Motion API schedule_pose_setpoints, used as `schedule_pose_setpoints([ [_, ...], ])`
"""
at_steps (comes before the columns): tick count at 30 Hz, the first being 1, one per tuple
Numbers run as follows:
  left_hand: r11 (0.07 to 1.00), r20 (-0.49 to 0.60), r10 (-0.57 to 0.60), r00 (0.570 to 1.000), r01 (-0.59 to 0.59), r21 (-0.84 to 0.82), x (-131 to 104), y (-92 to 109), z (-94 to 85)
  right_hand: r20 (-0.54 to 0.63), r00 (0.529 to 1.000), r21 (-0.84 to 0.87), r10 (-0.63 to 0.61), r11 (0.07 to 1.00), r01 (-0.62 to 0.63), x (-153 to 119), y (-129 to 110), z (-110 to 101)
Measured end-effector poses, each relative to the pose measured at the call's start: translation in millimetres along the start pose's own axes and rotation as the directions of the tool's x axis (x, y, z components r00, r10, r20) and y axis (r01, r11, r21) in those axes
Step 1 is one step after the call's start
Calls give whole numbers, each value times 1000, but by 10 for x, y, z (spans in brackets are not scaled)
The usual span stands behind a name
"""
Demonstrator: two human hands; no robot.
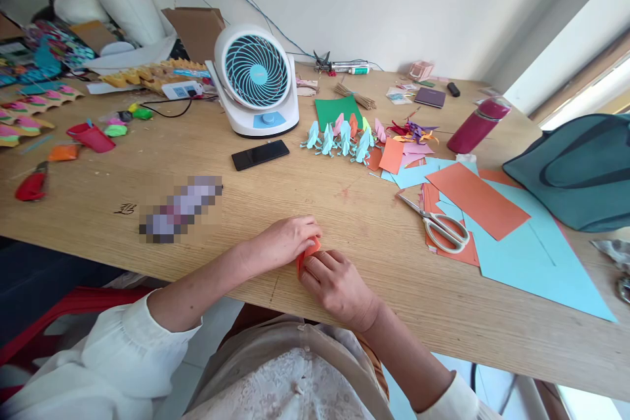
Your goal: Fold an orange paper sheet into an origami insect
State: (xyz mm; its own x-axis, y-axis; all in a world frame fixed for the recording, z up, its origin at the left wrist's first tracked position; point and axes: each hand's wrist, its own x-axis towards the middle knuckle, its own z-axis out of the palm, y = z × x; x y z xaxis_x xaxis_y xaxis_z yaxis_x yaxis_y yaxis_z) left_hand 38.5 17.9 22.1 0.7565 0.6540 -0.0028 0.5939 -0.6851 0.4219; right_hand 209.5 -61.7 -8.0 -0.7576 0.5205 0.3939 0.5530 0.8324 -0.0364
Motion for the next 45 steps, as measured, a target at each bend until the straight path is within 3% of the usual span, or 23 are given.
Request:
schedule_pose_setpoints([
  [10, 999, 25, 38, 999, -39, 12, 133, 27, -103, -2, 999, 82, 39, 996, -38, -54, -34, 2],
  [13, 997, 97, -30, 995, 37, -69, 159, -5, -169, -16, 999, 139, 51, 989, -48, -65, -45, -33],
  [15, 984, 149, -86, 985, 108, -143, 162, -57, -224, -67, 990, 231, 126, 967, -108, -71, -39, -70],
  [17, 964, 181, -108, 978, 147, -221, 157, -114, -290, -144, 934, 372, 327, 893, -255, -72, -8, -115],
  [19, 927, 150, -97, 984, 144, -346, 157, -145, -355, -187, 806, 531, 562, 748, -398, -60, 54, -163],
  [21, 870, 0, -109, 994, 96, -484, 169, -128, -401, -154, 693, 666, 704, 592, -454, -31, 144, -216],
  [22, 873, -117, -115, 987, 44, -486, 182, -102, -411, -120, 665, 710, 738, 532, -461, -12, 196, -243],
  [25, 892, -355, -123, 927, -54, -449, 239, 1, -377, -64, 636, 740, 769, 464, -486, 43, 353, -325],
  [29, 879, -468, -94, 879, -148, -454, 308, 57, -253, -194, 650, 645, 735, 595, -480, 58, 515, -386],
  [33, 859, -477, -14, 879, -233, -455, 315, -24, -172, -290, 697, 560, 656, 707, -432, 22, 585, -352],
  [38, 863, -486, -5, 874, -242, -444, 266, -90, -148, -312, 731, 496, 606, 761, -419, 37, 574, -288],
  [45, 931, -593, 24, 805, -234, -279, 240, -6, -110, -349, 741, 466, 574, 792, -394, 70, 532, -309],
])
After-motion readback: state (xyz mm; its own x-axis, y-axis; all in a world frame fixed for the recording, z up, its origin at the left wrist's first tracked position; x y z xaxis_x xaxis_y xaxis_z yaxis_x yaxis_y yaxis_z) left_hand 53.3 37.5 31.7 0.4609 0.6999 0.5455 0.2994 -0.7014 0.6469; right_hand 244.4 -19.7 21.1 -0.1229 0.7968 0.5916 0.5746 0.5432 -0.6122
